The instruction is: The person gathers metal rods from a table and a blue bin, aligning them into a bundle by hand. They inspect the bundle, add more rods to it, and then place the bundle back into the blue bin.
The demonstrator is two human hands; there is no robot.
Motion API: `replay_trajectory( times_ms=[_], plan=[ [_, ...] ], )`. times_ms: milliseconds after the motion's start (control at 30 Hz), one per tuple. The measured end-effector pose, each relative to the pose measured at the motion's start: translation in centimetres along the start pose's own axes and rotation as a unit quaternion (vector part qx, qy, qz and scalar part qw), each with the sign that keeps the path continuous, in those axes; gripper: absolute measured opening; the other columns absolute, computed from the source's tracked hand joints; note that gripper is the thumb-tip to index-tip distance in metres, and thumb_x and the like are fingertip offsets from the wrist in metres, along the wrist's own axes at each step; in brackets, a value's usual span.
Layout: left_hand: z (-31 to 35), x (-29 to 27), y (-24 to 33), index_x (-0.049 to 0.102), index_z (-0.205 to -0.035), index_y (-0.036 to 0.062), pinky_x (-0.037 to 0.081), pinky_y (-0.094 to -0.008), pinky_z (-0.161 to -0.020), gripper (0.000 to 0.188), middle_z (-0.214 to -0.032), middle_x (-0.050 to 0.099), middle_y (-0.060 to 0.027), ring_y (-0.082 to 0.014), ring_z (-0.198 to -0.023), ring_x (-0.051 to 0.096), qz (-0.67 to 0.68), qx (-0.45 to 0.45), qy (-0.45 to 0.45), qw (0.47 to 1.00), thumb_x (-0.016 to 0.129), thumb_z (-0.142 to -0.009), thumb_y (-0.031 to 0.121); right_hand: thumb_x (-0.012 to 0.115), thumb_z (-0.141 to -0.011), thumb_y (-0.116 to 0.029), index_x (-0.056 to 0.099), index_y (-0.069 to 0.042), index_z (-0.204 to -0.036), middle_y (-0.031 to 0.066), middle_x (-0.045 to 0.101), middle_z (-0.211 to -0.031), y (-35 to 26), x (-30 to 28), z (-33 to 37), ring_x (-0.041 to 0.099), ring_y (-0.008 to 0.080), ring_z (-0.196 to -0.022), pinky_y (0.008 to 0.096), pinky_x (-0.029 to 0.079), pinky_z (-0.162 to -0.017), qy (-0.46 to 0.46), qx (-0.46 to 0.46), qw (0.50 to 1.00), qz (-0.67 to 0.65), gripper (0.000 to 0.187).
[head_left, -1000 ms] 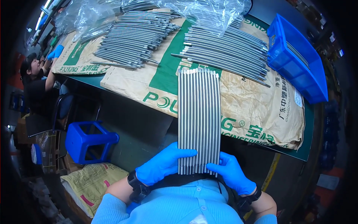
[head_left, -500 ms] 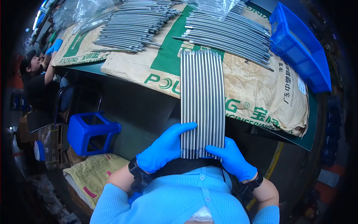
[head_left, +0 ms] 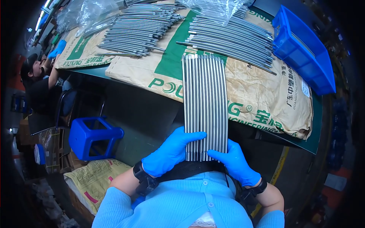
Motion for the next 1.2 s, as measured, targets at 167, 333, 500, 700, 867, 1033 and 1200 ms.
replay_trajectory(
  times_ms=[167, 333, 500, 700, 867, 1033, 1200],
  plan=[
    [-0.1, -0.2, 0.0, 0.045, -0.121, -0.0001, 0.054, -0.0378, -0.081, 0.044, -0.11, 0.058, -0.016, -0.0243, -0.097, 0.061, 0.004, -0.006, 0.006, 1.0, 0.062, -0.081, 0.004, 0.068, -0.077, -0.01, 0.057, 0.001, -0.108, 0.0061, 0.064, -0.09, -0.1, -0.1, -0.1, 0.058, 0.0087, -0.076, 0.0224, 0.047, -0.067, -0.007, -0.005, 1.0, 0.01, 0.035],
    [0.2, 0.6, 0.4, 0.049, -0.118, -0.004, 0.053, -0.0368, -0.08, 0.043, -0.105, 0.06, -0.0169, -0.0241, -0.092, 0.063, 0.007, -0.04, 0.032, 0.999, 0.063, -0.081, 0.013, 0.068, -0.078, -0.011, 0.056, 0.001, -0.108, 0.0063, 0.064, -0.09, 0.1, -0.3, -0.2, 0.059, 0.0094, -0.076, 0.023, 0.048, -0.068, -0.003, -0.017, 1.0, 0.007, 0.035],
    [-0.6, 0.7, 0.8, 0.048, -0.117, -0.0036, 0.053, -0.0375, -0.08, 0.043, -0.105, 0.06, -0.0172, -0.0248, -0.092, 0.063, 0.024, -0.076, 0.033, 0.996, 0.064, -0.08, 0.012, 0.068, -0.078, -0.011, 0.056, 0.001, -0.108, 0.0072, 0.064, -0.09, 0.1, -0.3, 0.0, 0.059, 0.0102, -0.077, 0.0237, 0.048, -0.069, -0.012, -0.014, 0.999, 0.037, 0.035],
    [-0.3, 0.0, 0.5, 0.049, -0.116, -0.0039, 0.052, -0.0374, -0.082, 0.041, -0.106, 0.06, -0.0172, -0.0254, -0.093, 0.062, -0.01, -0.038, 0.007, 0.999, 0.062, -0.078, 0.005, 0.069, -0.078, -0.012, 0.056, 0.001, -0.108, 0.0078, 0.064, -0.09, 0.0, -0.4, -0.2, 0.06, 0.0103, -0.075, 0.0237, 0.049, -0.068, -0.014, -0.009, 1.0, 0.024, 0.035],
    [-0.5, -0.4, 0.3, 0.049, -0.117, -0.0039, 0.052, -0.0368, -0.082, 0.041, -0.106, 0.06, -0.0169, -0.0251, -0.093, 0.062, -0.025, -0.025, 0.03, 0.999, 0.061, -0.078, 0.001, 0.069, -0.078, -0.012, 0.056, 0.001, -0.107, 0.0077, 0.064, -0.089, 0.4, -0.6, -0.5, 0.06, 0.0105, -0.076, 0.0235, 0.049, -0.068, -0.024, 0.037, 0.999, 0.008, 0.034],
    [-0.6, -0.5, 0.4, 0.049, -0.116, -0.0035, 0.052, -0.0361, -0.081, 0.04, -0.106, 0.06, -0.0168, -0.0247, -0.093, 0.062, -0.021, -0.034, 0.03, 0.999, 0.061, -0.078, 0.0, 0.069, -0.079, -0.013, 0.056, 0.001, -0.107, 0.0081, 0.065, -0.088, 1.0, -0.8, -1.1, 0.061, 0.0112, -0.077, 0.0239, 0.05, -0.069, -0.032, 0.043, 0.998, 0.036, 0.033],
    [-0.6, -0.6, 0.5, 0.05, -0.116, -0.0034, 0.053, -0.0351, -0.079, 0.04, -0.106, 0.061, -0.0163, -0.0241, -0.092, 0.063, -0.037, -0.033, 0.036, 0.998, 0.063, -0.079, 0.003, 0.069, -0.079, -0.014, 0.056, 0.002, -0.107, 0.0086, 0.065, -0.088, 1.0, -0.7, -1.3, 0.062, 0.0117, -0.076, 0.024, 0.05, -0.069, -0.03, 0.027, 0.998, 0.049, 0.034]
  ],
)
Point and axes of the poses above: each hand's wrist, its own z-axis away from the middle knuckle, its own x-axis out of the palm, y = z × x, the point moved 7 cm from there along -z, towards the middle knuckle
